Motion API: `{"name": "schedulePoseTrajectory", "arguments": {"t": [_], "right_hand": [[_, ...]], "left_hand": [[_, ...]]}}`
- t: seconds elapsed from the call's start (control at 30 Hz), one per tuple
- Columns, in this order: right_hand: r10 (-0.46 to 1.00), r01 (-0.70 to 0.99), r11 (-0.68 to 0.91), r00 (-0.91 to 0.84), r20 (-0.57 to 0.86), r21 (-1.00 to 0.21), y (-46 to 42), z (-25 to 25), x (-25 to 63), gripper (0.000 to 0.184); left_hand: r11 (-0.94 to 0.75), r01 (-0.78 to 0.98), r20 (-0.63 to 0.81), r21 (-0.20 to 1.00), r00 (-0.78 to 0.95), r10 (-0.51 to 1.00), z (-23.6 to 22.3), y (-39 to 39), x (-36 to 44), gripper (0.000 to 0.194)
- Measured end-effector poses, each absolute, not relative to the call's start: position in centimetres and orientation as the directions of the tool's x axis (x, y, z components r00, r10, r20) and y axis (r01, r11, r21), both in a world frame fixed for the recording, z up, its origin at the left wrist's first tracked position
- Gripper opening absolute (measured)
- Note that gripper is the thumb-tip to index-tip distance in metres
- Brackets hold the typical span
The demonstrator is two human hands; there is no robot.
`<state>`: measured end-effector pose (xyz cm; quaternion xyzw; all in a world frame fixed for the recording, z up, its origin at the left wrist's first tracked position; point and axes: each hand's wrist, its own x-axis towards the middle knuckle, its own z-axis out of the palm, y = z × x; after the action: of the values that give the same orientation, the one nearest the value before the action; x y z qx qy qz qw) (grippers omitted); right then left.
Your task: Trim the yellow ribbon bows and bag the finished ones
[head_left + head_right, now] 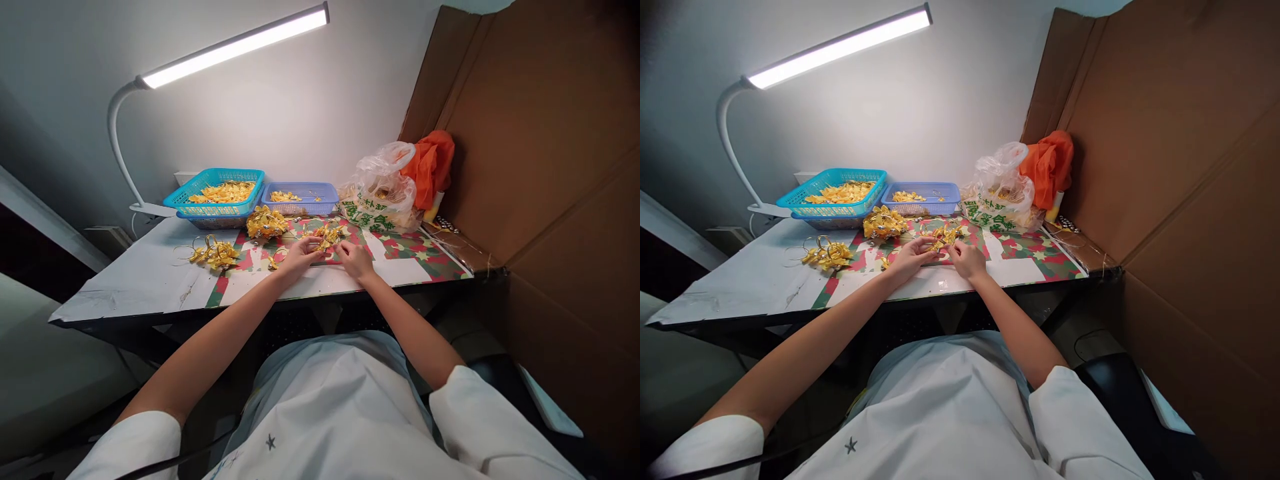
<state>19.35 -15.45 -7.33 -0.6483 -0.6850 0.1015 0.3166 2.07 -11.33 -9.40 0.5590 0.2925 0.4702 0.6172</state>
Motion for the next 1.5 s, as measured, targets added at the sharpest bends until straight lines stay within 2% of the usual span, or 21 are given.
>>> {"name": "schedulePoseTrajectory", "arguments": {"t": [0.17, 0.4, 0.7, 1.0, 1.13, 1.33, 1.4, 1.5], "right_hand": [[0.929, 0.821, 0.179, 0.04, 0.367, -0.542, -16.0, -7.5, 20.2, 0.036], [0.903, 0.817, 0.35, -0.164, 0.398, -0.459, -16.3, -7.6, 20.2, 0.032], [0.904, 0.895, 0.256, -0.087, 0.419, -0.366, -15.9, -7.7, 20.1, 0.028], [0.885, 0.916, 0.259, -0.098, 0.455, -0.307, -15.9, -8.1, 19.9, 0.034], [0.883, 0.892, 0.263, -0.07, 0.464, -0.367, -16.0, -8.0, 19.9, 0.036], [0.88, 0.678, 0.183, 0.21, 0.426, -0.712, -14.7, -7.1, 21.4, 0.044], [0.888, 0.657, 0.119, 0.265, 0.376, -0.745, -13.5, -6.7, 21.7, 0.043], [0.922, 0.655, 0.076, 0.241, 0.304, -0.752, -11.5, -6.6, 21.5, 0.041]], "left_hand": [[-0.07, -0.275, 0.171, 0.959, 0.364, 0.916, -9.0, -11.6, 2.1, 0.044], [-0.089, -0.217, 0.154, 0.972, 0.306, 0.94, -8.8, -11.7, 2.0, 0.046], [-0.066, -0.212, 0.141, 0.975, 0.365, 0.92, -9.3, -11.5, 1.9, 0.048], [-0.02, -0.189, 0.088, 0.982, 0.361, 0.928, -9.1, -11.6, 1.8, 0.046], [-0.053, -0.153, 0.104, 0.987, 0.345, 0.933, -8.9, -11.8, 1.8, 0.046], [-0.2, 0.062, 0.18, 0.978, 0.244, 0.953, -8.4, -12.3, 1.7, 0.036], [-0.233, 0.111, 0.203, 0.966, 0.23, 0.952, -8.4, -12.3, 1.6, 0.032], [-0.307, 0.169, 0.264, 0.937, 0.235, 0.935, -8.3, -12.3, 1.5, 0.025]]}}
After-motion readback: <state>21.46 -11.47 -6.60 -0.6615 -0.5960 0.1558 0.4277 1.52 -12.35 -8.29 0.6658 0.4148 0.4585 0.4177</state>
